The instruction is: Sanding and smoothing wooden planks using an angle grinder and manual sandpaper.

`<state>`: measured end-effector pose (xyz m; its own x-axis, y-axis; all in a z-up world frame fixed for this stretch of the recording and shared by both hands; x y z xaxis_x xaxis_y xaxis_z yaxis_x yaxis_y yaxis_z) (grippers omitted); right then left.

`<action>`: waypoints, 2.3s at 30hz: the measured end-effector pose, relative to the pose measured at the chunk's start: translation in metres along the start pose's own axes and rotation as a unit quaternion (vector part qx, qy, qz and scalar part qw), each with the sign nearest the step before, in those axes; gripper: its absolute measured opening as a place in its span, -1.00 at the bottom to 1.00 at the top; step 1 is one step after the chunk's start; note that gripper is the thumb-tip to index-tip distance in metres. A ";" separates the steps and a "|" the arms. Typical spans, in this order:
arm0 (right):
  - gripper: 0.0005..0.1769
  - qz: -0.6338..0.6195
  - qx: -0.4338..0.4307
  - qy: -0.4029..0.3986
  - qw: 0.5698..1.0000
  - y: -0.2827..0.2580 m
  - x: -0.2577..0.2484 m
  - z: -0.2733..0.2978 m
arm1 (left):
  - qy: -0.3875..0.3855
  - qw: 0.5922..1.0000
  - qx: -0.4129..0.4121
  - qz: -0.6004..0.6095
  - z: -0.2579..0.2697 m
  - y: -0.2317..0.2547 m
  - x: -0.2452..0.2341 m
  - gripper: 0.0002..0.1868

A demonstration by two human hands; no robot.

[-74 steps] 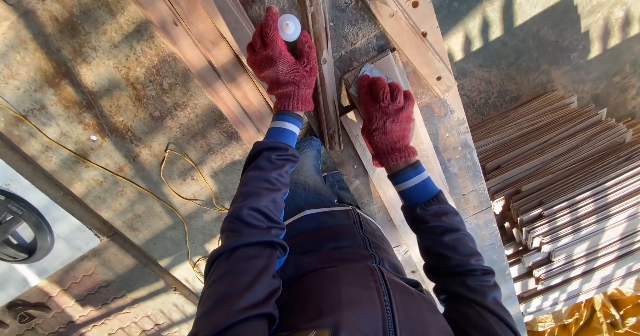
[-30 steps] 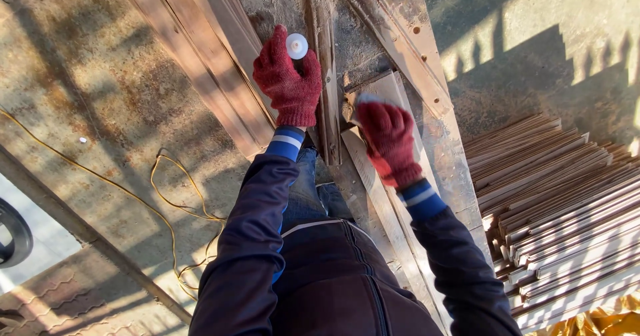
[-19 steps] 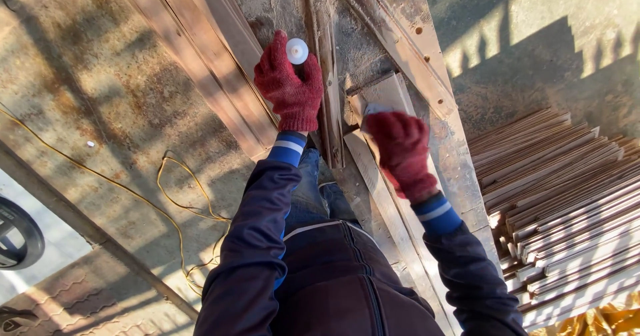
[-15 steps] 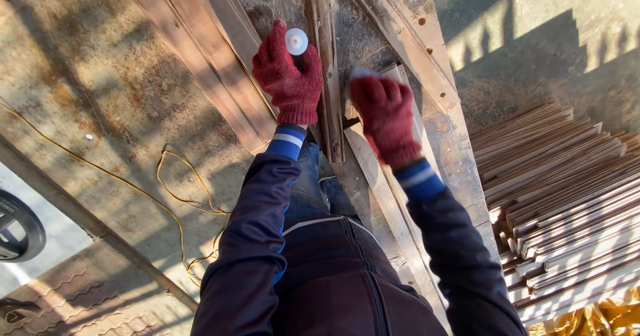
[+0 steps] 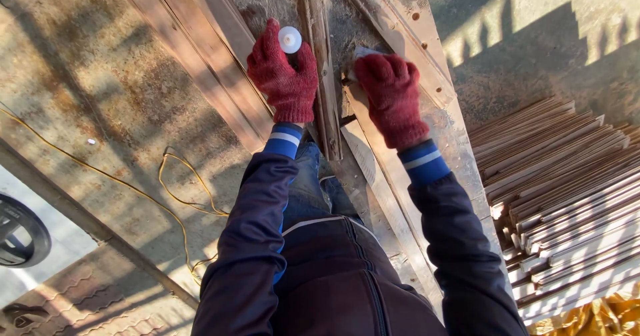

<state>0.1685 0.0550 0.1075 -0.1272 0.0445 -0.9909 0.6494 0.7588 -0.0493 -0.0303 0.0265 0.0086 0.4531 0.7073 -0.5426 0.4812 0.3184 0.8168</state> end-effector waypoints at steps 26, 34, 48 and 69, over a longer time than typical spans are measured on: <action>-0.57 -0.027 0.005 0.000 1.000 -0.020 0.014 0.040 | -0.028 0.999 -0.015 -0.022 -0.003 -0.001 0.003 -0.31; -0.48 0.022 -0.002 0.022 1.000 -0.006 0.011 -0.027 | -0.027 1.000 0.000 -0.008 -0.004 0.000 0.002 -0.33; -0.46 -0.063 -0.042 0.006 0.997 -0.002 0.013 -0.018 | -0.032 0.999 -0.010 -0.020 -0.003 0.003 -0.001 -0.35; -0.56 -0.039 0.040 -0.039 0.998 -0.014 0.013 0.048 | -0.023 0.999 -0.014 -0.024 -0.003 -0.001 0.005 -0.35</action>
<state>0.1941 0.0138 0.0897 -0.1220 -0.0655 -0.9904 0.6977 0.7040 -0.1325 -0.0308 0.0314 0.0062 0.4637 0.6617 -0.5892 0.4819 0.3696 0.7944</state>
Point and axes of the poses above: each hand's wrist, its own z-axis away from the middle knuckle, its own x-axis out of the palm, y = z × x, the point moved 5 cm from there along -z, towards the middle knuckle, and after that the axes turned 9 degrees about -x, right-handed, at the moved point
